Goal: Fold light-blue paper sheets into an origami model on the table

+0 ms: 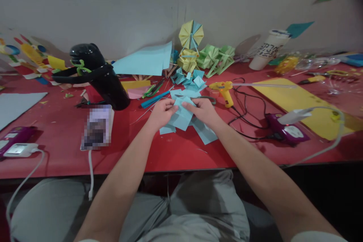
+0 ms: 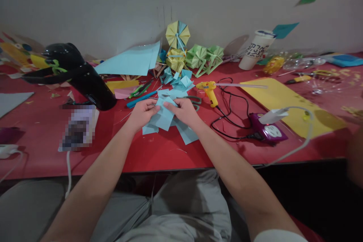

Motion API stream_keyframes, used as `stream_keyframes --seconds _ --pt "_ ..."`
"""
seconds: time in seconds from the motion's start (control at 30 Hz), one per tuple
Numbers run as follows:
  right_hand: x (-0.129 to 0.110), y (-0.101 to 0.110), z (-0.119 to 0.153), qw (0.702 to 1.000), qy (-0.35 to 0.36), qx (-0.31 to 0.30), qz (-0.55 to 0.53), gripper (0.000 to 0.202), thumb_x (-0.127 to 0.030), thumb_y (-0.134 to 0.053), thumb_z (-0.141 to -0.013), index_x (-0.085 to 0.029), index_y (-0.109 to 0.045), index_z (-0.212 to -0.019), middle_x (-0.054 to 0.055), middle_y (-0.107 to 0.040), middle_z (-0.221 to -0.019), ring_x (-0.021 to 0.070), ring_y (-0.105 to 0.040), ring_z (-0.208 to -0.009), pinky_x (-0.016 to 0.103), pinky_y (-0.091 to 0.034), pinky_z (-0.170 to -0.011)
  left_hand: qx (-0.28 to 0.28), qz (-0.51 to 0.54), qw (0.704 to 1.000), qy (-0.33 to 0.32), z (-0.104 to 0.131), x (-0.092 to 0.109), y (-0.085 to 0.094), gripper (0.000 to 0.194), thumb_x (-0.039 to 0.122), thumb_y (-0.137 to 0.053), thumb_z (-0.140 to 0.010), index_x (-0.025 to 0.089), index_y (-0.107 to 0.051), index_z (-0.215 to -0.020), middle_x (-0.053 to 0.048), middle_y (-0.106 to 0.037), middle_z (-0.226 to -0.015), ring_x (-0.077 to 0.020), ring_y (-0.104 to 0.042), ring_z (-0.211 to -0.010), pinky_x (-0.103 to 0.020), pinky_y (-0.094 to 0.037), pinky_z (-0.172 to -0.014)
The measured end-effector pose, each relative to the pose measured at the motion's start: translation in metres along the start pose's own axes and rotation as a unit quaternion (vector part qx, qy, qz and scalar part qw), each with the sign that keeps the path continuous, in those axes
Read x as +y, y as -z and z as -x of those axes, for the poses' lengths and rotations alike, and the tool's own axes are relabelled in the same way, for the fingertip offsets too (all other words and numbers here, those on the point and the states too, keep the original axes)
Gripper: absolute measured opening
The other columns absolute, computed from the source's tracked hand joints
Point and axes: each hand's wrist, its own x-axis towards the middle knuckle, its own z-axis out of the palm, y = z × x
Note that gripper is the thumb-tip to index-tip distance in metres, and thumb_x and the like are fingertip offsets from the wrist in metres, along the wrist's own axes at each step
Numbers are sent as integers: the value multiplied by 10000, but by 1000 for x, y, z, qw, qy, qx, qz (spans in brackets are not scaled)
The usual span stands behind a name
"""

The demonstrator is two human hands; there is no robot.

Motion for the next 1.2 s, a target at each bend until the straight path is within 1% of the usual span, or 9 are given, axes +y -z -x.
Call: stream_keyframes --seconds 0.13,0.3,0.47,0.57,0.7,0.83,0.93,1.1,1.2 --pt "0 0 -1 999 -18 -20 -34 545 -665 -589 -755 -188 -429 -545 -31 -368 -523 89 -365 -496 244 -308 -462 13 -15 1000 3 -2 -2 3 218 321 -684 -710 161 -653 -854 -42 -652 -689 -182 -602 -664 -295 -458 -594" --pt "2 1 -2 1000 23 0 -18 555 -646 -616 -749 -187 -393 -530 -40 -306 -536 82 -285 -522 253 -236 -477 23 -2 999 22 -2 -3 3 260 310 -709 -683 150 -642 -876 -27 -630 -669 -158 -579 -623 -289 -454 -591" --pt "3 0 -3 998 35 26 -35 523 -620 -652 -733 -184 -432 -547 -40 -313 -551 83 -273 -536 258 -228 -490 29 14 999 34 -1 -3 2 276 303 -726 -677 148 -657 -895 -30 -647 -683 -149 -581 -609 -278 -460 -574" --pt "5 -1 -4 998 32 30 -43 477 -602 -663 -731 -176 -504 -585 -37 -359 -556 82 -295 -532 255 -242 -488 16 27 999 42 0 -2 2 281 302 -728 -684 145 -669 -909 -41 -670 -699 -151 -594 -608 -276 -471 -566" --pt "7 -2 -4 997 16 25 -68 419 -581 -694 -699 -167 -629 -710 -12 -505 -608 93 -391 -548 251 -327 -508 -3 33 998 47 1 -1 2 277 315 -715 -702 145 -679 -916 -48 -678 -703 -156 -607 -605 -281 -478 -564" --pt "5 -1 -3 994 -3 3 -106 371 -511 -751 -663 -162 -657 -742 15 -603 -665 108 -485 -575 260 -396 -542 4 21 999 45 2 0 3 276 295 -716 -700 152 -683 -934 -48 -691 -717 -162 -615 -615 -283 -482 -571" --pt "3 0 -2 994 -10 -6 -111 358 -486 -772 -644 -159 -658 -735 22 -626 -675 113 -511 -581 262 -412 -548 -3 29 999 44 2 2 2 271 282 -705 -706 146 -688 -941 -55 -696 -731 -164 -623 -635 -284 -487 -590" --pt "2 1 -3 996 0 9 -91 367 -488 -777 -630 -150 -655 -705 4 -599 -626 92 -466 -540 241 -363 -500 -8 30 999 22 3 3 -1 256 321 -695 -712 137 -698 -891 -45 -690 -733 -154 -621 -644 -263 -478 -583" --pt "5 0 -4 996 8 1 -89 364 -491 -773 -637 -152 -653 -696 11 -618 -646 105 -498 -566 245 -389 -518 1 1 1000 -7 3 3 -3 260 341 -710 -707 134 -680 -863 -46 -696 -764 -153 -624 -668 -249 -474 -579"
